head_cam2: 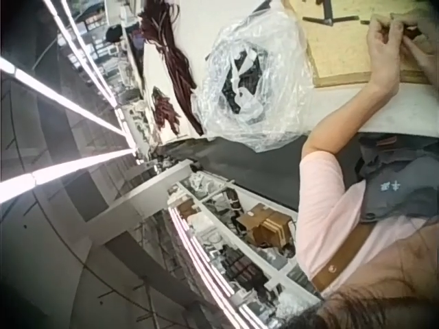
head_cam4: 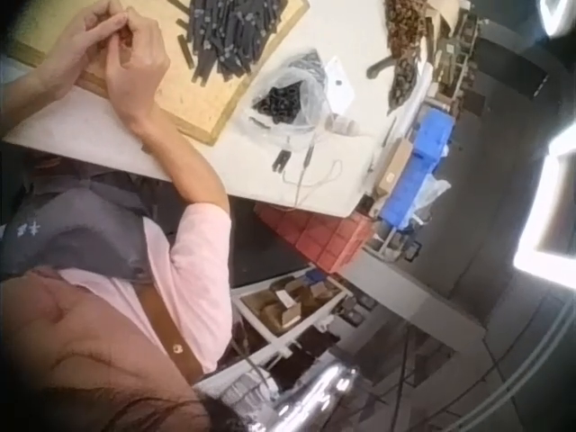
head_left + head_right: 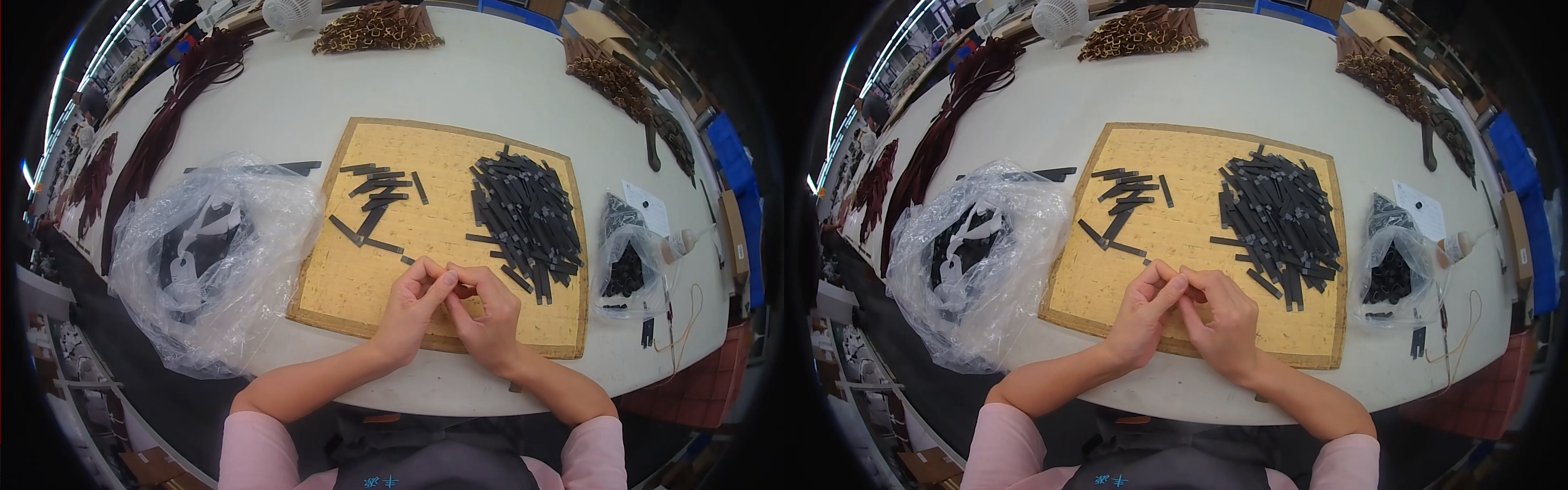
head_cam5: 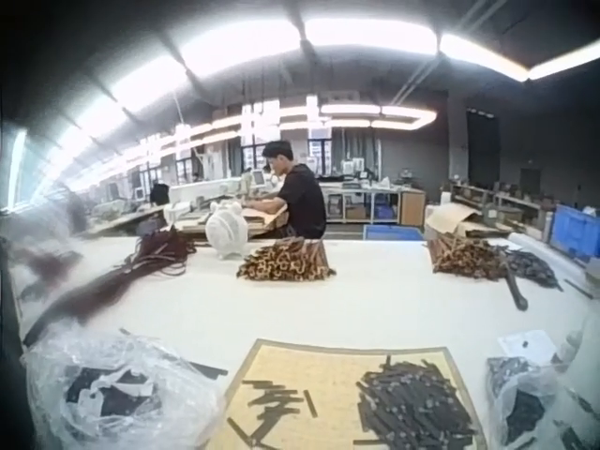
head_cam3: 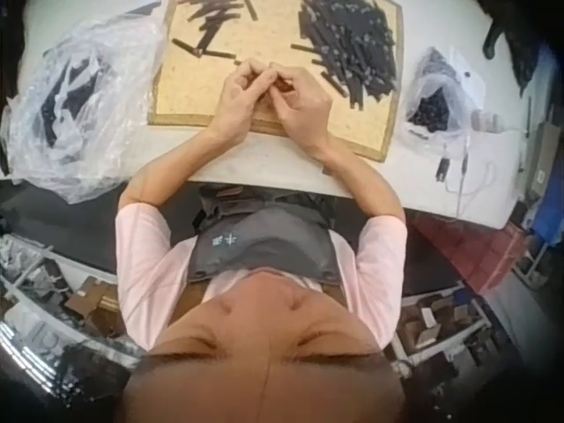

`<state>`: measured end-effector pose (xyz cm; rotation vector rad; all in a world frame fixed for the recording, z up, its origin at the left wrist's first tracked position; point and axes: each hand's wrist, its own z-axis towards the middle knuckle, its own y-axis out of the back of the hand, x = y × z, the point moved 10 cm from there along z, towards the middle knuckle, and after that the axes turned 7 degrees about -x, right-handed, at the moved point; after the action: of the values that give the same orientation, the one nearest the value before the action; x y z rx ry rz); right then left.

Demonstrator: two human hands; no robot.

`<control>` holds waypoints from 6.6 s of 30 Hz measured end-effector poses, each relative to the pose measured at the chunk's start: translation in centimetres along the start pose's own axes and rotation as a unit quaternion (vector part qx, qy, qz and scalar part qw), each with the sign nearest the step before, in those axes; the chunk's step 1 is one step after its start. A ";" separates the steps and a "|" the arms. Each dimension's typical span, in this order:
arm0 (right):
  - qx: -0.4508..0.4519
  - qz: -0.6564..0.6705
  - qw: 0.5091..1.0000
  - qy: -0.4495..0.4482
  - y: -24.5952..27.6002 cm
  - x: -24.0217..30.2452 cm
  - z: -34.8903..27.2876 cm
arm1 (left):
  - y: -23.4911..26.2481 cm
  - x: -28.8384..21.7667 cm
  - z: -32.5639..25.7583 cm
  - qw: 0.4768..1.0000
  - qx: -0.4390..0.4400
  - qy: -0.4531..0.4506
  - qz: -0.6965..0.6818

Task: Assembling small leather straps by attaching small plastic or metal components at a workshop workbench.

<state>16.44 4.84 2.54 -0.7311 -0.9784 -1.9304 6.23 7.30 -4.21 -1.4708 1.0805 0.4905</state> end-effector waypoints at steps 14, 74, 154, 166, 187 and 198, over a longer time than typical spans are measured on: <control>0.071 0.096 0.987 -0.108 0.5 -2.0 0.3 | 0.5 -0.8 -0.4 0.997 0.002 0.001 0.072; 0.126 0.118 0.975 -0.144 -0.6 -3.0 -0.4 | 1.6 0.5 0.6 0.993 0.030 0.084 0.078; 0.068 0.070 0.995 -0.033 1.3 -1.7 1.0 | 1.0 0.5 -0.8 0.996 -0.042 0.068 -0.044; 0.059 0.103 0.990 -0.076 1.6 -1.5 0.8 | 1.0 -1.5 -1.1 0.993 -0.045 -0.065 0.092; 0.079 0.055 0.991 -0.091 1.9 -2.0 1.3 | 0.5 -2.0 0.0 0.979 0.025 -0.092 0.181; 0.070 0.072 0.991 -0.093 1.4 -1.4 0.2 | 1.8 0.7 0.5 0.993 0.037 0.003 0.111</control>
<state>18.37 5.12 2.08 -0.8859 -1.1312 -1.6734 5.23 7.68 -5.87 -1.2952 1.2606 0.5963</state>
